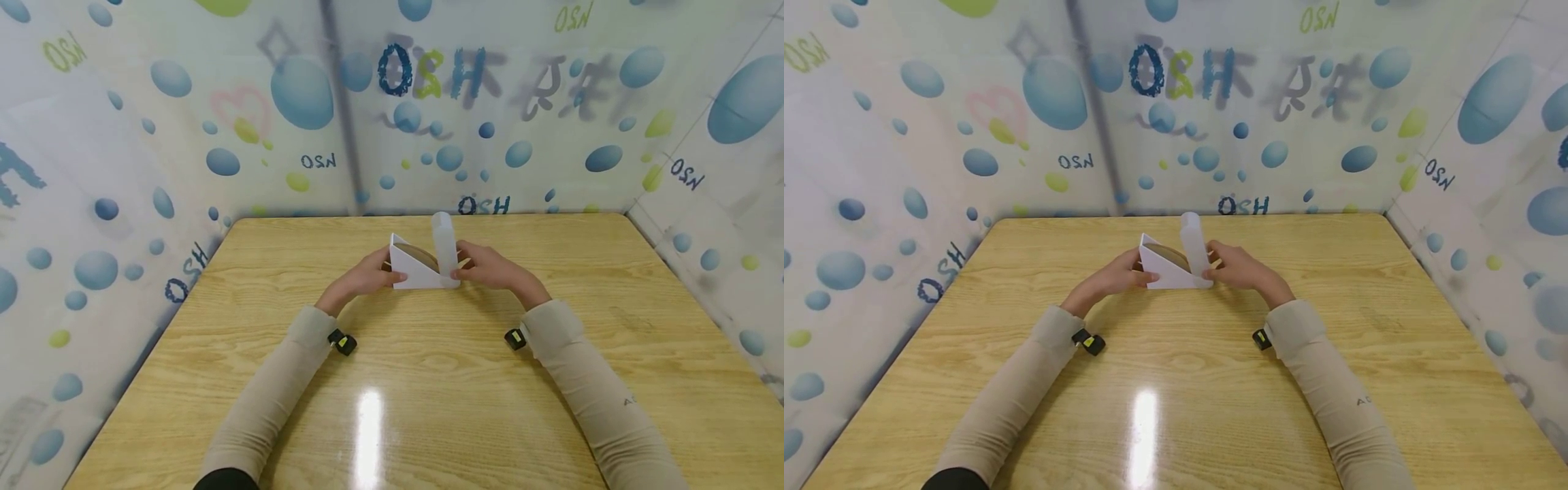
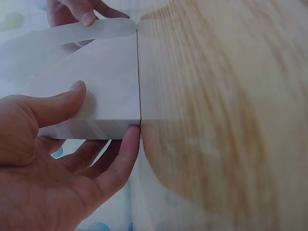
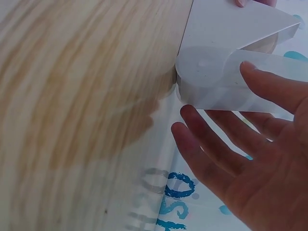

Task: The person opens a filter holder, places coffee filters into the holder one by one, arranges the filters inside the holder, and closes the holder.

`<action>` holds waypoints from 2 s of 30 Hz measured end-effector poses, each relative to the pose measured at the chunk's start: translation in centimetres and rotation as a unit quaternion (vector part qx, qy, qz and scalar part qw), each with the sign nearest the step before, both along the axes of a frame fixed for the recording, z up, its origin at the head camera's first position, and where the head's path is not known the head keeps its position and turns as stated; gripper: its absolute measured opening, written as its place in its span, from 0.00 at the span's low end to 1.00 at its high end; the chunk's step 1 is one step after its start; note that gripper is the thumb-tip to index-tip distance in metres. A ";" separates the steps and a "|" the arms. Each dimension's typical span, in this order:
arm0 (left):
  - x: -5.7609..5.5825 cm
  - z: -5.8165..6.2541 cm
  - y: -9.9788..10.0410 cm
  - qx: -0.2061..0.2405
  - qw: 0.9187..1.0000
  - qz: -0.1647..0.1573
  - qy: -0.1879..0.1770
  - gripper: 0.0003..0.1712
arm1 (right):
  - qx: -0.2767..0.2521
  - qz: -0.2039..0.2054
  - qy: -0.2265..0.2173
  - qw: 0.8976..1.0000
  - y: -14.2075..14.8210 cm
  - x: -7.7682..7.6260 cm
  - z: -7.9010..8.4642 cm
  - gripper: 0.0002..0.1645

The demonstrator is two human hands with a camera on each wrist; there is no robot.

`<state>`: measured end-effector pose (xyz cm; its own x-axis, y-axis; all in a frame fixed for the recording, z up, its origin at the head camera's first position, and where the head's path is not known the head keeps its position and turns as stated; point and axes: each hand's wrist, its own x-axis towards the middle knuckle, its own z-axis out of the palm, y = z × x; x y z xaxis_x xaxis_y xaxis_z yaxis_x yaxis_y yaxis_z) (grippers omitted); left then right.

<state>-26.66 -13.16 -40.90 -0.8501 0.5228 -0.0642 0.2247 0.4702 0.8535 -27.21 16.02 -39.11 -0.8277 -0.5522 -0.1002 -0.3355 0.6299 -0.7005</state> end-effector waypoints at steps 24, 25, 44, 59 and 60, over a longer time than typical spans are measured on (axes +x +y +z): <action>0.1 0.1 0.0 -0.002 1.000 0.001 -0.005 0.27 | 0.003 0.018 -0.004 1.000 -0.2 -0.1 -0.8 0.30; 0.1 0.1 0.0 -0.002 1.000 0.001 -0.005 0.27 | 0.003 0.017 -0.004 1.000 -0.2 -0.1 -0.8 0.30; 0.2 0.1 -0.1 -0.001 1.000 0.002 -0.006 0.28 | 0.012 0.015 -0.004 1.000 -0.3 0.1 -0.7 0.31; 0.0 0.0 -0.1 -0.002 1.000 0.005 -0.010 0.27 | 0.019 0.016 -0.003 1.000 -0.4 0.3 -0.3 0.31; 0.0 0.0 -0.1 -0.002 1.000 0.003 -0.009 0.27 | 0.018 0.016 -0.003 1.000 -0.4 0.3 -0.3 0.31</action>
